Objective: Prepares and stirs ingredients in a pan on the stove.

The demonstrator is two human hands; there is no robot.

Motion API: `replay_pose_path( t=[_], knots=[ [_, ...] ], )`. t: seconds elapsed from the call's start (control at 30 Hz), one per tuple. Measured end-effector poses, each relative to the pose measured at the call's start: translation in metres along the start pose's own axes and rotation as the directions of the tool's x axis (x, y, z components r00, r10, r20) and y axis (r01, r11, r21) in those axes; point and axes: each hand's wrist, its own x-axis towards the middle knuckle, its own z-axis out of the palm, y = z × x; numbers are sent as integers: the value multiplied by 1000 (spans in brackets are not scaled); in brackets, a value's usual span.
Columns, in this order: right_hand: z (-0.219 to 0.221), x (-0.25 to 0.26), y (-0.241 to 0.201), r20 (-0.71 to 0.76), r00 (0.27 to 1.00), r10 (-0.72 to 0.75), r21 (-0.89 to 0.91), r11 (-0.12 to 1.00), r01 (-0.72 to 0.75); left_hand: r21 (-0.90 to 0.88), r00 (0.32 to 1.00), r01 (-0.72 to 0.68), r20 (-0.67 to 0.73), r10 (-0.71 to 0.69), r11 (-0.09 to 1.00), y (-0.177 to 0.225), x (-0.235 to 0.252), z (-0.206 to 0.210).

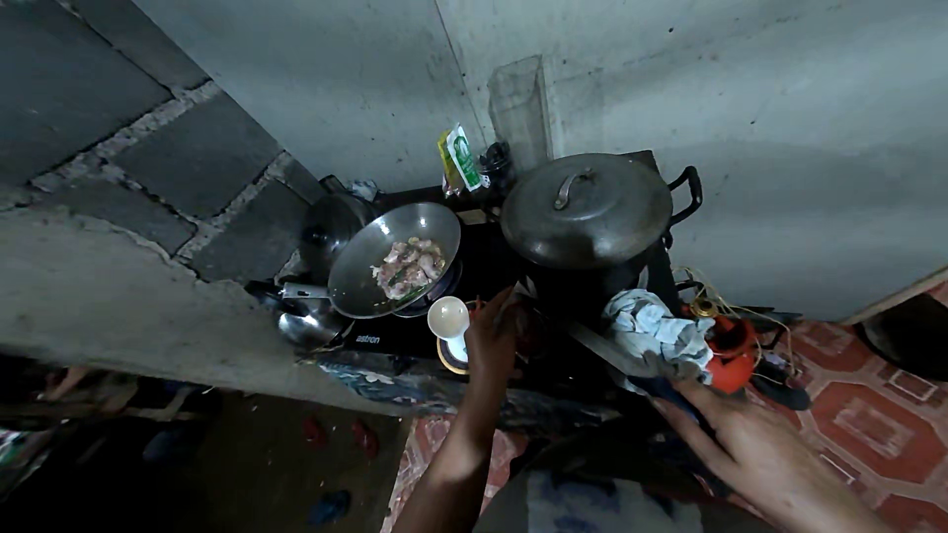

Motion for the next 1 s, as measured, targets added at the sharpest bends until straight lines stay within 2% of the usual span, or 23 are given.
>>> replay_pose_path(
  t=[0.43,0.63,1.0],
  knots=[
    [-6,-2,-8,22,1000,-15,-31,999,16,14,986,-113,-122,114,993,-12,-9,3],
    [-4,-3,-4,11,999,-37,-37,999,37,-1,980,-122,-155,121,992,-13,-11,5],
    [3,2,-4,-18,997,-74,-52,996,73,72,976,-163,-134,171,984,-13,-12,4]
  ],
)
